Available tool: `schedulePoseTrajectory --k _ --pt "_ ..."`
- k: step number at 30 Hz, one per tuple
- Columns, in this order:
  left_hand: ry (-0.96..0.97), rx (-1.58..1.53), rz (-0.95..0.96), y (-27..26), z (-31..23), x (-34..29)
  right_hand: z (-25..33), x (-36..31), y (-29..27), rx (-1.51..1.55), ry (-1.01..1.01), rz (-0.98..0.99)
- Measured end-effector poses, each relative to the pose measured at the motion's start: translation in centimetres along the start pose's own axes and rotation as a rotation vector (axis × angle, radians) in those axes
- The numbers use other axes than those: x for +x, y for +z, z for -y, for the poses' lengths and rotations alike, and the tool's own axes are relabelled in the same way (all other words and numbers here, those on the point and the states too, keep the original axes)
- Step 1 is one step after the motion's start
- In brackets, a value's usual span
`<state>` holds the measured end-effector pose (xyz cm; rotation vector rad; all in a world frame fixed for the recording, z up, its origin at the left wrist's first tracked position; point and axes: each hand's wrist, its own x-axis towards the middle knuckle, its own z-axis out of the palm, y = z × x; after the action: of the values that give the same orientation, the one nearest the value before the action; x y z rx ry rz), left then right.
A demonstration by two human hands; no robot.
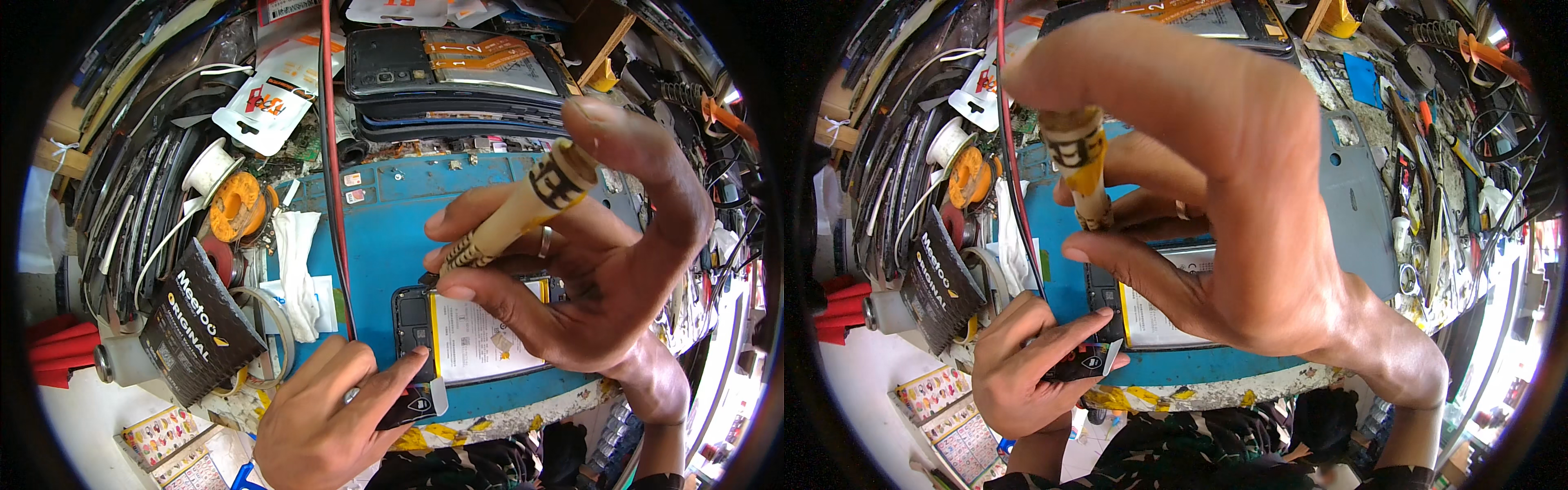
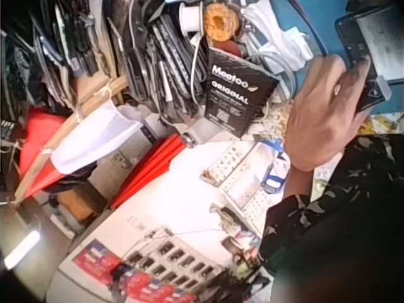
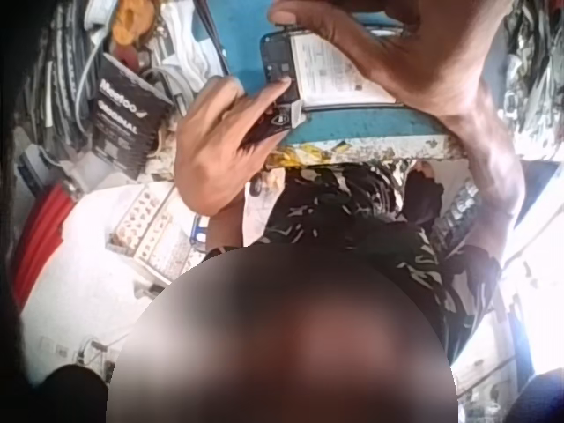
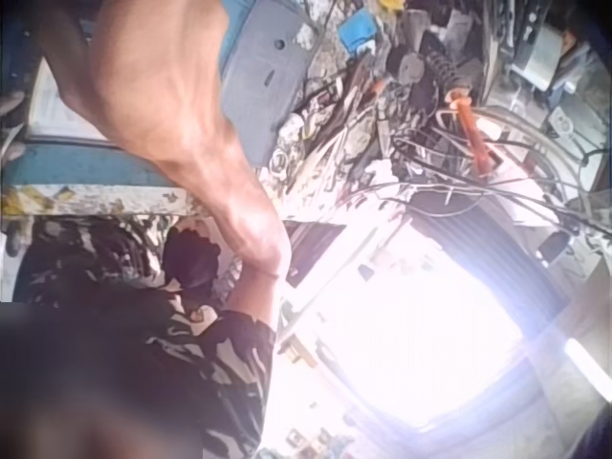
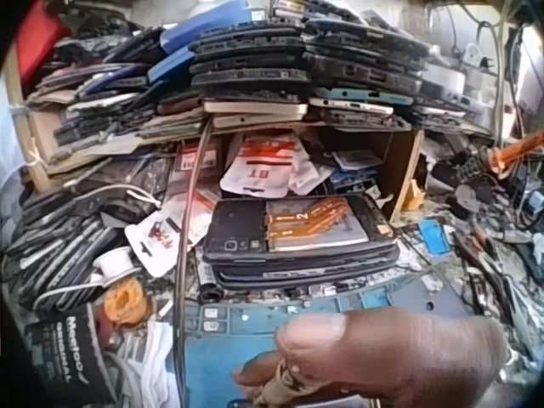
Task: The person applies adhesive to the edges of a disassembled smartphone using a syringe-like applicator. They move the phone on the workbench and continue applying adhesive along different sides of the device.
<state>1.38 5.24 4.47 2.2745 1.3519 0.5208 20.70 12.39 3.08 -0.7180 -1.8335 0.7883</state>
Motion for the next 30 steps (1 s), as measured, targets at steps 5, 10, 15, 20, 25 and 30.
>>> schedulePoseTrajectory --k 5,10,15,20,25,30 --pt "0.007 -0.019 -0.015 0.1 0.2 0.0 -1.4 0.6 1.2 0.207 -0.102 -0.099" --pt "0.002 -0.011 0.005 0.0 0.1 0.0 0.0 0.5 -0.2 -0.064 -0.060 0.058" --pt "0.006 -0.015 -0.004 0.1 0.1 0.0 0.3 0.9 -0.3 -0.135 -0.126 0.096" --pt "0.028 0.012 -0.060 0.1 0.0 -0.4 0.5 1.2 -0.5 -0.274 -0.231 0.178" --pt "0.025 0.126 -0.069 0.0 -0.5 -0.4 -0.4 1.5 -0.3 -0.379 -0.308 0.213" --pt "-0.022 -0.005 -0.015 0.1 -0.2 0.0 1.2 3.3 -0.8 -0.246 -0.167 0.100"
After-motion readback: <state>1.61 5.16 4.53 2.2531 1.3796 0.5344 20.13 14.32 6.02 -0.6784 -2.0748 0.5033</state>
